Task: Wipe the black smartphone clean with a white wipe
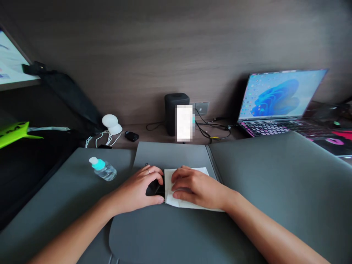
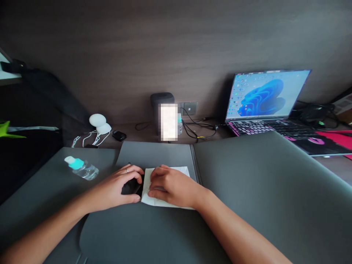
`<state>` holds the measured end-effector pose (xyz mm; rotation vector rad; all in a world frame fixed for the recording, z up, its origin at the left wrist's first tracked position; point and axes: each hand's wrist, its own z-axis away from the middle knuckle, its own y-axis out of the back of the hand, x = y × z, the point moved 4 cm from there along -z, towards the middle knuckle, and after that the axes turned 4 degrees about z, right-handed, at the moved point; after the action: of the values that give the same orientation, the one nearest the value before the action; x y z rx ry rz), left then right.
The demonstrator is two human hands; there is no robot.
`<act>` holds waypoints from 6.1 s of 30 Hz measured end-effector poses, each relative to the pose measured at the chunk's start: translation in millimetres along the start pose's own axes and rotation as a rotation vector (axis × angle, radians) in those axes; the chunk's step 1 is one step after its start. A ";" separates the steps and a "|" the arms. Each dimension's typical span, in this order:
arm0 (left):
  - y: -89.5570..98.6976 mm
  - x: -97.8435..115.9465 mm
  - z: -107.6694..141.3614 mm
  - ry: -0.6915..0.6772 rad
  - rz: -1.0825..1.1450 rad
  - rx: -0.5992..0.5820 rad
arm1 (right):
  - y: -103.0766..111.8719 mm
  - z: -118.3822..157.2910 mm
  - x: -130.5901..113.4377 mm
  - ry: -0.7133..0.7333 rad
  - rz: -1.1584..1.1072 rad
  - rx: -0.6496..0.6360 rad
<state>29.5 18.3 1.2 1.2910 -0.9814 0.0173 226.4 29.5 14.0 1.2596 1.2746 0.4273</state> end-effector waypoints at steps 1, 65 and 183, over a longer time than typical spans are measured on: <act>0.1 0.0 0.0 0.002 -0.002 -0.004 | 0.4 0.5 0.7 -0.003 -0.006 -0.003; 1.1 2.7 2.0 0.006 -0.056 -0.015 | 5.5 5.3 5.9 -0.080 0.053 -0.041; -1.2 -2.9 1.3 0.019 -0.037 -0.026 | 17.9 24.5 5.9 -0.304 -0.153 -0.276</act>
<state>27.6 18.3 -1.6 1.2825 -0.9384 -0.0117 256.3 29.4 21.8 0.9455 1.0061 0.2780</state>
